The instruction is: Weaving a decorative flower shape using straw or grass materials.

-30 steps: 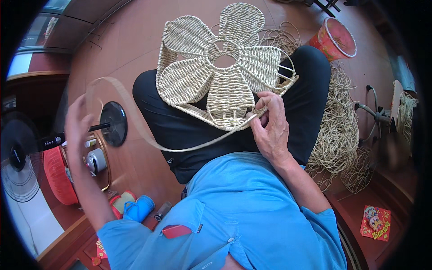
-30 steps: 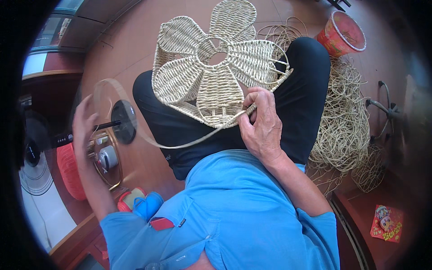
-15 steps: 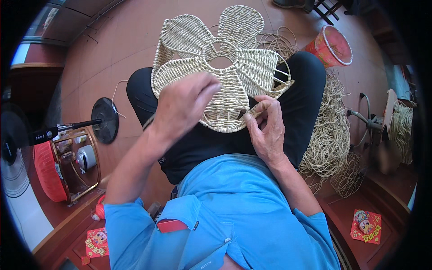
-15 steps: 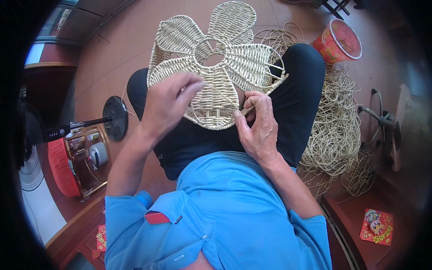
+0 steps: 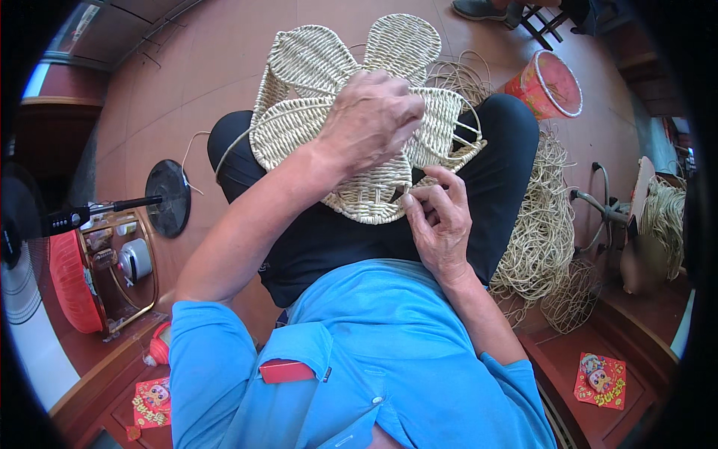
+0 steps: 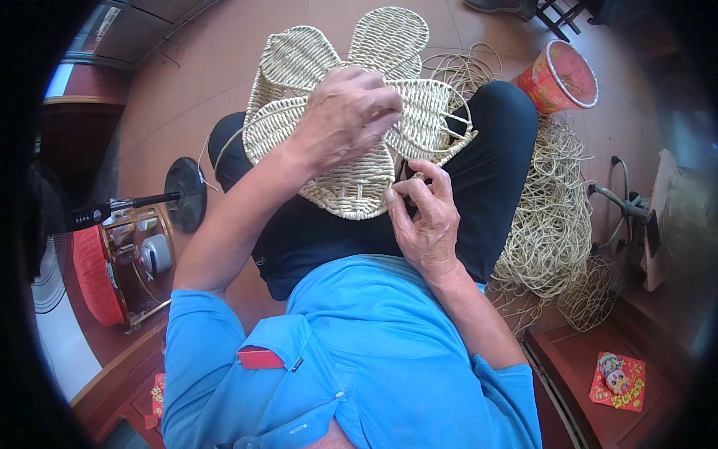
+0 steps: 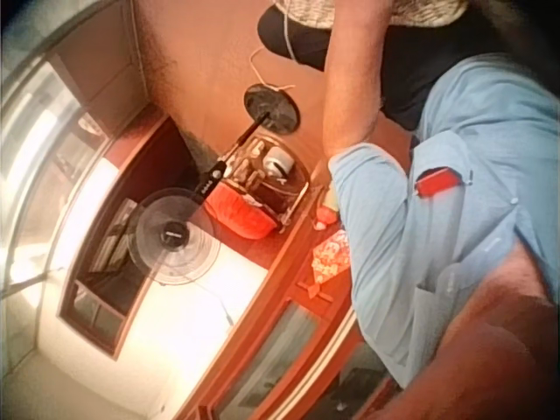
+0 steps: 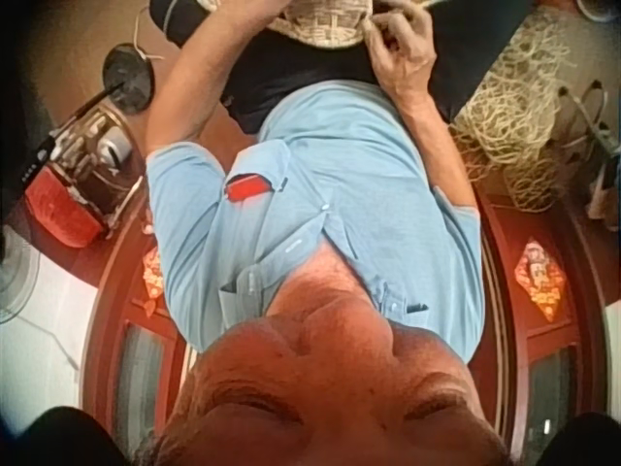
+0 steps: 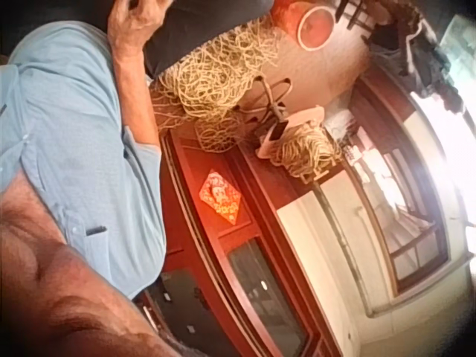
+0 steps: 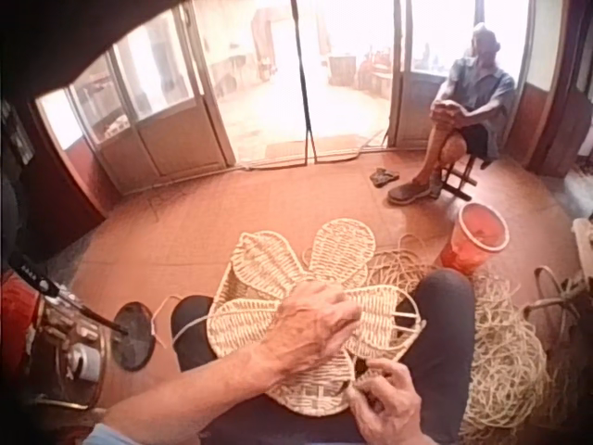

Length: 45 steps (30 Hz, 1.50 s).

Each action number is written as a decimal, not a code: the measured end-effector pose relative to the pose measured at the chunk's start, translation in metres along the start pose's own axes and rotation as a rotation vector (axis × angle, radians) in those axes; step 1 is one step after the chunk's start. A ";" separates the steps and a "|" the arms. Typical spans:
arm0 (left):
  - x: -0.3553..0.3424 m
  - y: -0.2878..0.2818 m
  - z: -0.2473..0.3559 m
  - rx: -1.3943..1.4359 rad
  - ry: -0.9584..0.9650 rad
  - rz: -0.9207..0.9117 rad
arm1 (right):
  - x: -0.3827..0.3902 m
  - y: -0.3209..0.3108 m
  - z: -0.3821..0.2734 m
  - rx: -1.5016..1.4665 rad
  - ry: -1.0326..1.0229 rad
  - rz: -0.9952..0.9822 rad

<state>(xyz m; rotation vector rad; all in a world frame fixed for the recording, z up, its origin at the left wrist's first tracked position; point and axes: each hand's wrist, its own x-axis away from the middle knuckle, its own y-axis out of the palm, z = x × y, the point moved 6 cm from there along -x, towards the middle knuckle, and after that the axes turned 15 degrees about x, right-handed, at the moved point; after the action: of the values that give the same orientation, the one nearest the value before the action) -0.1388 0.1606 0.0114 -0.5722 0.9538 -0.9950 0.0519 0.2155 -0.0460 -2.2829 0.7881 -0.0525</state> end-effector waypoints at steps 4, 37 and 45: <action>0.035 -0.036 0.025 -0.014 -0.054 0.256 | -0.002 -0.006 -0.005 0.087 -0.018 -0.014; 0.139 -0.043 0.045 0.330 -0.417 0.105 | -0.012 -0.013 -0.042 0.148 -0.190 -0.065; 0.140 -0.078 0.021 0.054 -0.323 0.058 | -0.005 0.005 -0.063 0.223 -0.434 -0.119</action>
<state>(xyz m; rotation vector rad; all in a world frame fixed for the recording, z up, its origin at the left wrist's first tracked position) -0.1253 0.0000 0.0258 -0.6347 0.6512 -0.8424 0.0291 0.1765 -0.0011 -2.0241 0.3982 0.2789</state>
